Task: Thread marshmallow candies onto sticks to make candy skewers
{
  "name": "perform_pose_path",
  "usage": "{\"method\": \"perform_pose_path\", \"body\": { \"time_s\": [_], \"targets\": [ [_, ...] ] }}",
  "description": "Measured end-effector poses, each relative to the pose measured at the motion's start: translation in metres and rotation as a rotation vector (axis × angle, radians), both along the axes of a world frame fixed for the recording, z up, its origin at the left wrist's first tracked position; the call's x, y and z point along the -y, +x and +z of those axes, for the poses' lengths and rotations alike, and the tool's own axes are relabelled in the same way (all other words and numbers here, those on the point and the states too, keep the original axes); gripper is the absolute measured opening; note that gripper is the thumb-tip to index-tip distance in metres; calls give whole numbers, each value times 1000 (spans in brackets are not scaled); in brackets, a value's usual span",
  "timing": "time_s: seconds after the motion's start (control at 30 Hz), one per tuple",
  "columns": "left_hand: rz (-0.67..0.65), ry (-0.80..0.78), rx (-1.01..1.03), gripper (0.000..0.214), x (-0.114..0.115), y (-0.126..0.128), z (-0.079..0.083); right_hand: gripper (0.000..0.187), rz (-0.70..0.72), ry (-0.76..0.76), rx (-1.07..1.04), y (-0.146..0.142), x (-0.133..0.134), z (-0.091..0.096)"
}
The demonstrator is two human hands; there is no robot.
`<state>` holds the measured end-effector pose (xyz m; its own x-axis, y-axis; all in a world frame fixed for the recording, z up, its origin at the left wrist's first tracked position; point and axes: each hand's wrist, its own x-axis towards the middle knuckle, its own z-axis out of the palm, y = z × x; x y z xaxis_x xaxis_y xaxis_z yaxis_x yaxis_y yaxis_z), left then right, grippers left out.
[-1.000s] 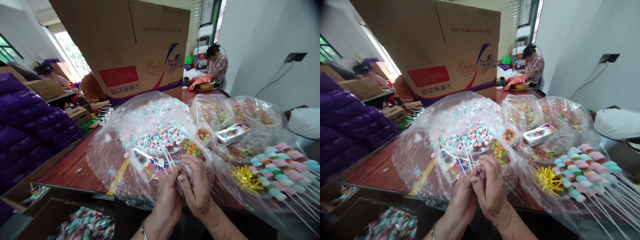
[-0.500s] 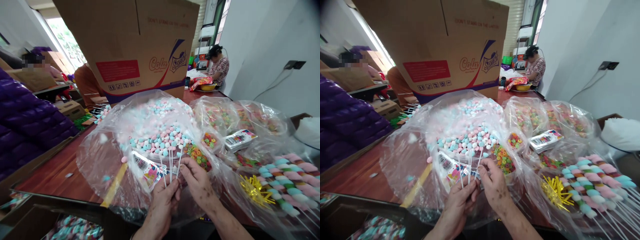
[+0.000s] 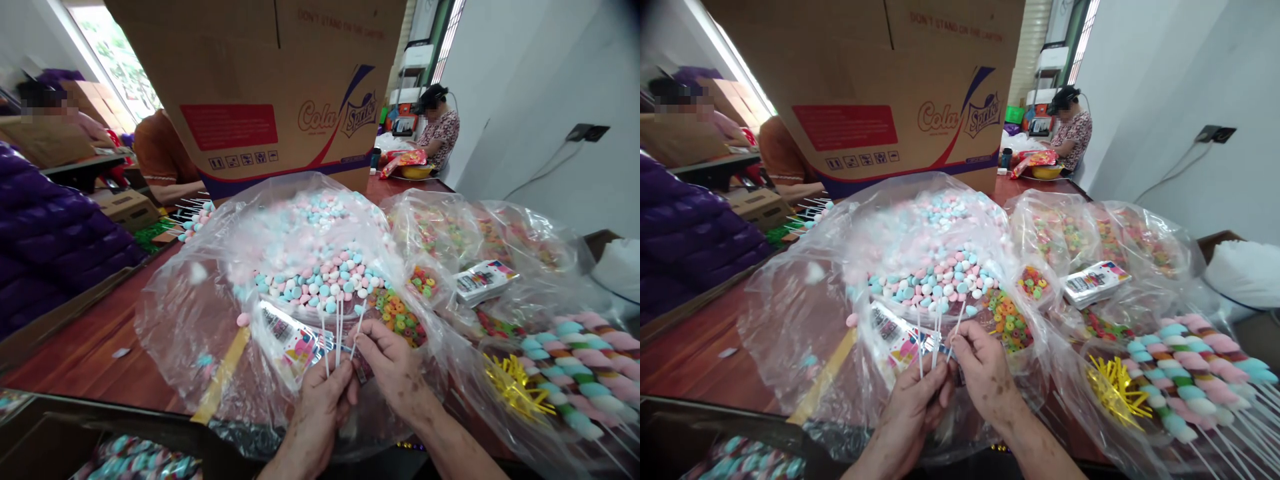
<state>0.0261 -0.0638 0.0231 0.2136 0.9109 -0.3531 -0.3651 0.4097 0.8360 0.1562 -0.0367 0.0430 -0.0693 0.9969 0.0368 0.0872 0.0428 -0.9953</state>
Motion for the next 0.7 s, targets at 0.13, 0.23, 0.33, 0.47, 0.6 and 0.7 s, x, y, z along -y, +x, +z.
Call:
{"method": "perform_pose_path", "body": {
  "time_s": [0.13,0.23,0.33,0.47,0.6,0.7],
  "targets": [
    [129,-14,-2,40,-14,-11,6,19,-103,108,97,21,-20,6],
    [265,5,1,44,-25,-23,10,22,-249,204,222,40,-43,15],
    [320,6,11,46,-28,-29,5,20,-211,227,468,44,-63,21],
    [323,-16,31,46,-23,-27,-8,21,-33,253,876,28,-84,19],
    [333,-9,18,50,-21,-26,-15,24,42,276,1044,10,-104,14],
    [332,-21,19,51,-23,-26,-16,30,94,283,1138,3,-113,9]
  ]
}}
